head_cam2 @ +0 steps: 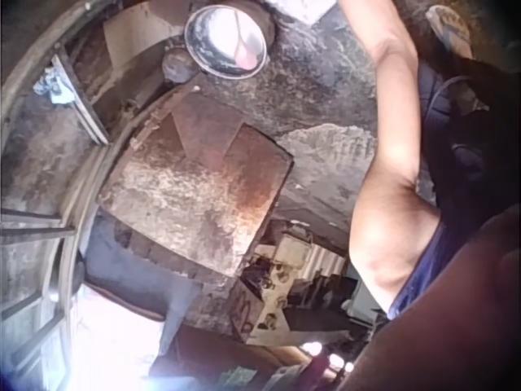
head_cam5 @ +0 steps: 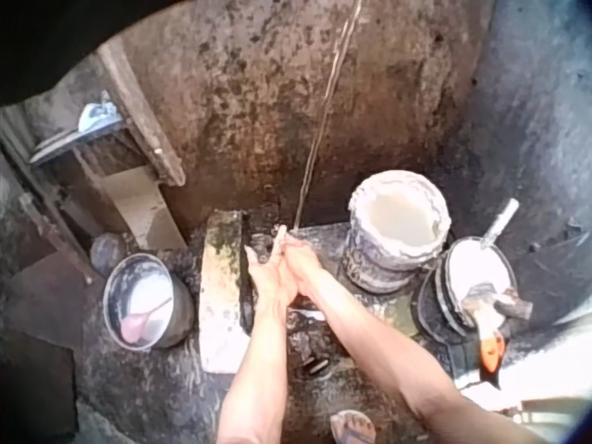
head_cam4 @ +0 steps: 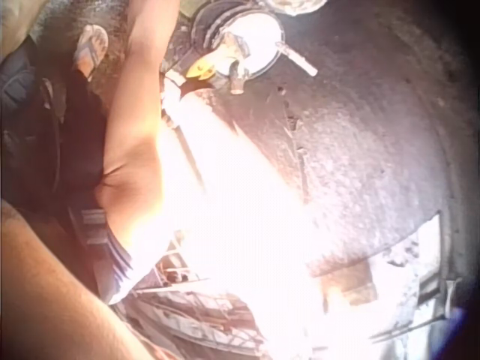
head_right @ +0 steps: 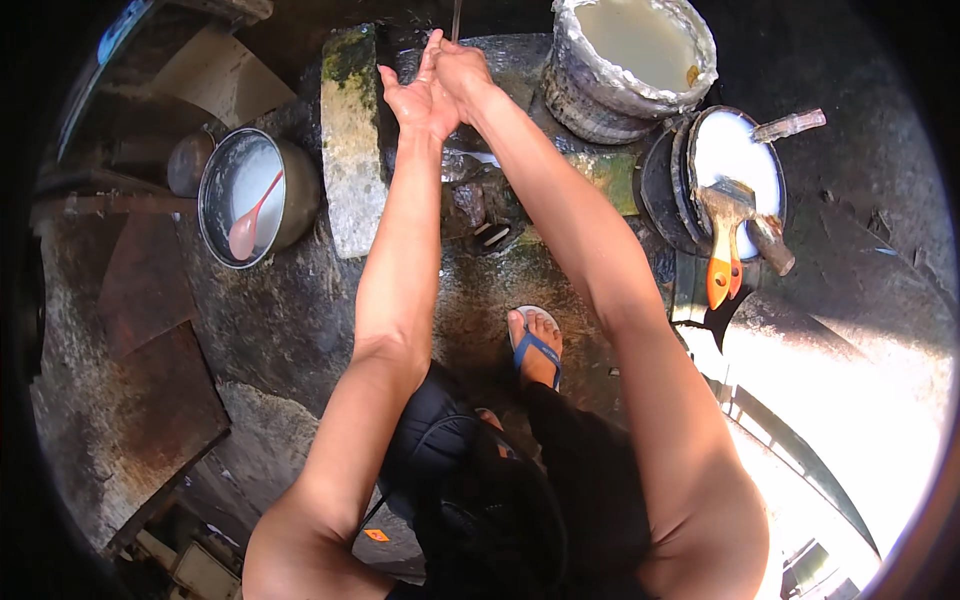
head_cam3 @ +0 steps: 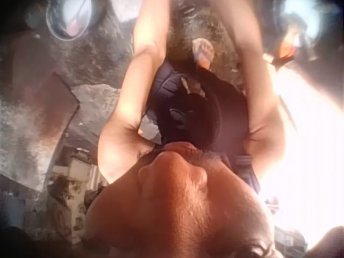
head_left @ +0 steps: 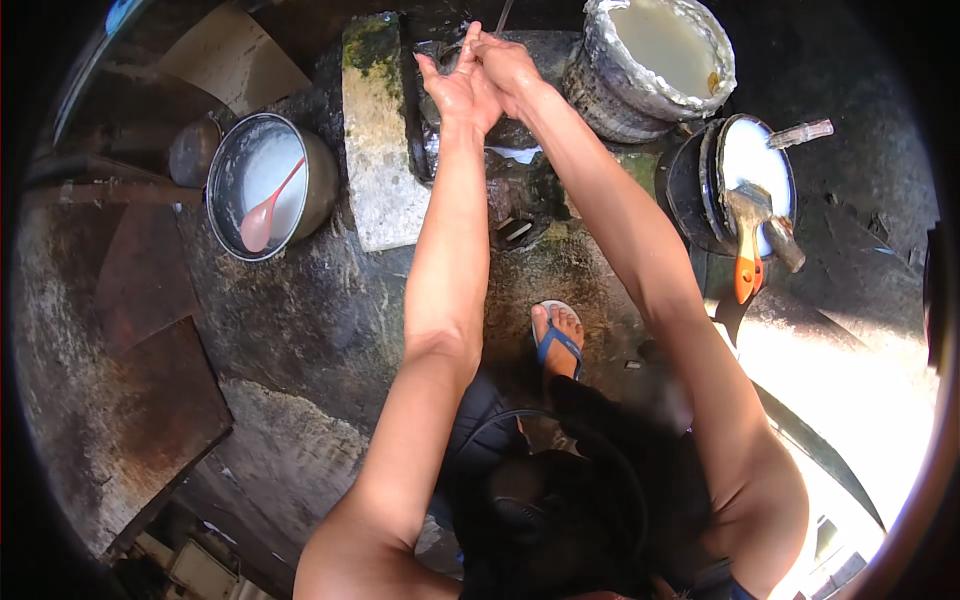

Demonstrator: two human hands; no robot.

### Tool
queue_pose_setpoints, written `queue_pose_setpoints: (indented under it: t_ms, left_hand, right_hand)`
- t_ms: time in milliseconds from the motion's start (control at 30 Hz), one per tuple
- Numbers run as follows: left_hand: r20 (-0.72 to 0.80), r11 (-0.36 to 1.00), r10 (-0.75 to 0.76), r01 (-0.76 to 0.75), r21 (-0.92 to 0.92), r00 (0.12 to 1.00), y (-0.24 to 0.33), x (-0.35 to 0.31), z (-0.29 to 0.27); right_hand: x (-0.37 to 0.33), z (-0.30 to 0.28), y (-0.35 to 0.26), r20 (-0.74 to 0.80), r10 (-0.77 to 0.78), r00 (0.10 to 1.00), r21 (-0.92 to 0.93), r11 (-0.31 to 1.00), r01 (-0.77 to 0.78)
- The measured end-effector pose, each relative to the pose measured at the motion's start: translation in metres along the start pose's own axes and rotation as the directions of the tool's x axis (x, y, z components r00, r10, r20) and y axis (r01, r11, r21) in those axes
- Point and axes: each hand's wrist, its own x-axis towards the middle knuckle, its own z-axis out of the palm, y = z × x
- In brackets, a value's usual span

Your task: The person washes their hands and forearms under a stream of water, rubbing their palms and fingers together repeatedly.

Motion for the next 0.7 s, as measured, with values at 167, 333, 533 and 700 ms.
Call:
queue_pose_setpoints:
  t_ms: [167,333,533,700]
  left_hand:
    - [0.125,0.993,-0.114,0.117,-0.014,0.986,-0.010,-0.004,0.012]
    - [0.068,0.998,-0.040,0.036,0.055,0.997,-0.005,-0.003,-0.004]
    - [0.395,0.906,-0.098,0.246,-0.345,0.914,-0.003,0.005,-0.012]
    - [0.299,0.921,-0.111,0.211,-0.327,0.948,-0.004,0.009,-0.009]
  right_hand:
    - [0.013,-0.006,-0.025,-0.160,0.031,0.987,-0.327,0.941,-0.083]
    - [-0.002,-0.022,0.005,0.026,-0.014,1.000,-0.107,0.994,0.016]
    - [0.001,-0.019,-0.002,0.014,-0.029,0.999,-0.217,0.976,0.031]
    - [0.010,-0.019,-0.016,0.020,0.059,0.998,-0.166,0.985,-0.055]
